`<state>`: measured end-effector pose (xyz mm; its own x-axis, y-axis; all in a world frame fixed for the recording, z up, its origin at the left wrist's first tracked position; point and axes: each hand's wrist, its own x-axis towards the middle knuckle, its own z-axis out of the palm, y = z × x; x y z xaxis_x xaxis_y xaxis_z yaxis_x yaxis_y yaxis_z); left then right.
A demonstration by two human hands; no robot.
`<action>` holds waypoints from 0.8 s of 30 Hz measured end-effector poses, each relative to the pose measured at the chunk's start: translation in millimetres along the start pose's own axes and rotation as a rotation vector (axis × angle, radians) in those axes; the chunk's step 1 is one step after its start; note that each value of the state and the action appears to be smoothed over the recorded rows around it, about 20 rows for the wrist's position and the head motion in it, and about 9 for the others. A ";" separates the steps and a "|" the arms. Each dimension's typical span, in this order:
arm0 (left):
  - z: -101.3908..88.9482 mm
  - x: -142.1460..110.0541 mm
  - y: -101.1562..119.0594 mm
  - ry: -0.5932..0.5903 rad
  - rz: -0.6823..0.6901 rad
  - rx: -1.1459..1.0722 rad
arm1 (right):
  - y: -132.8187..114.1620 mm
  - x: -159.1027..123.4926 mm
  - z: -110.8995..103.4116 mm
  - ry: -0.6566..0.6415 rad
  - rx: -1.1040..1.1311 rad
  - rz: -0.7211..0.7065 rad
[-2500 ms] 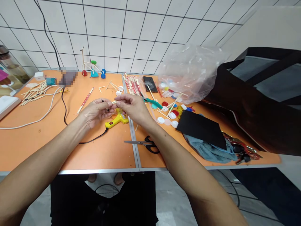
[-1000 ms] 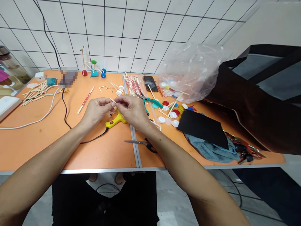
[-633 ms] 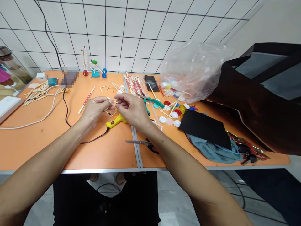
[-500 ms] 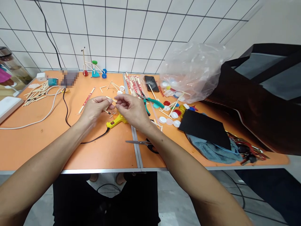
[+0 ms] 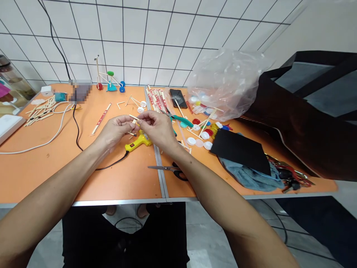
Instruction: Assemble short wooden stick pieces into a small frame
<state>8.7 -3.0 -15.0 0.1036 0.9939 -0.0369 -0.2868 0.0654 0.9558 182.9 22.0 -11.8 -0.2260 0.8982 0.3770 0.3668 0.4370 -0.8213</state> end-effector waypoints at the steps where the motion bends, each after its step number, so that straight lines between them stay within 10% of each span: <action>1: 0.2 -0.2 0.3 0.003 -0.007 -0.003 | 0.3 0.1 0.2 0.003 0.004 0.003; 24: -0.1 -0.2 -4.2 0.113 0.046 0.100 | -3.8 -1.2 -2.2 -0.045 0.012 -0.027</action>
<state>9.7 -3.5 -19.0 -0.0166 0.9997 -0.0197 -0.1922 0.0161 0.9812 183.8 19.4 -8.2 -0.2765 0.8829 0.3795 0.3494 0.4602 -0.8162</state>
